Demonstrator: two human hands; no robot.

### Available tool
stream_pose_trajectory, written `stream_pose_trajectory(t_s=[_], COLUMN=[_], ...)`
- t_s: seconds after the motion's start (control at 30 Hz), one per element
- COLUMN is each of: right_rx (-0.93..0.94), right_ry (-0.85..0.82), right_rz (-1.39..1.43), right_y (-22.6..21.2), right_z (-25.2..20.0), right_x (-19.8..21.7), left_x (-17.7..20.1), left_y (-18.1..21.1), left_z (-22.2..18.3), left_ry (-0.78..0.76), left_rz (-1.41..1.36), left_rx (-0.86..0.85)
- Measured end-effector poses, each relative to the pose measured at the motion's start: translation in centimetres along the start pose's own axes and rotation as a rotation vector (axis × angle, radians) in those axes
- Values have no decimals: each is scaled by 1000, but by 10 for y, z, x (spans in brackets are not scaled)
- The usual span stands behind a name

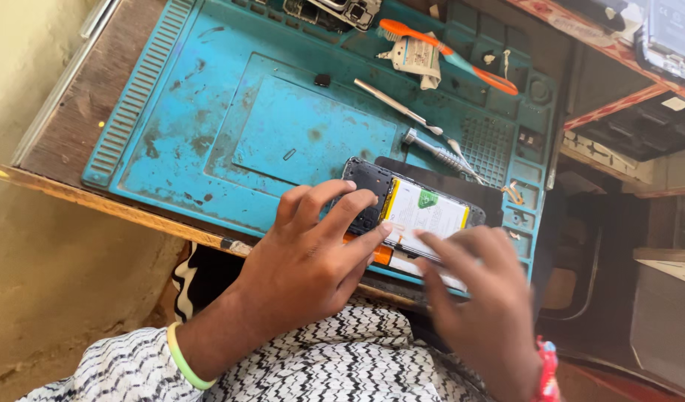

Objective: The person uses a screwdriver to remove screws from the back cover of a smartphone and then from the internal camera module. They place the removed screws on the workbench and set the camera module aside on the mat.

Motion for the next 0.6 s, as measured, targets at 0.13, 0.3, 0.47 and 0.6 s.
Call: stream_pose_trajectory(t_s=[0.13, 0.3, 0.47, 0.6], right_rx=[81, 77, 83, 120], right_ry=[-68, -26, -55, -63], right_rz=[-102, -152, -78, -111], right_y=[-20, -19, -13, -12], right_z=[10, 12, 9, 3], right_x=[-10, -5, -7, -9], left_x=[4, 3, 5, 5], left_y=[1, 0, 1, -1], left_z=[0, 0, 2, 2], left_ry=[20, 4, 6, 12], left_rz=[-18, -2, -6, 13], left_rx=[1, 12, 11, 35])
Point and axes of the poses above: each hand's wrist, its own z-axis towards the middle knuckle, its own x-axis out of the back of the hand, y = z × x, the point moved 10 cm from there along z, towards the middle knuckle, and after that the axes turned 13 degrees about z, right-handed, at the moved point
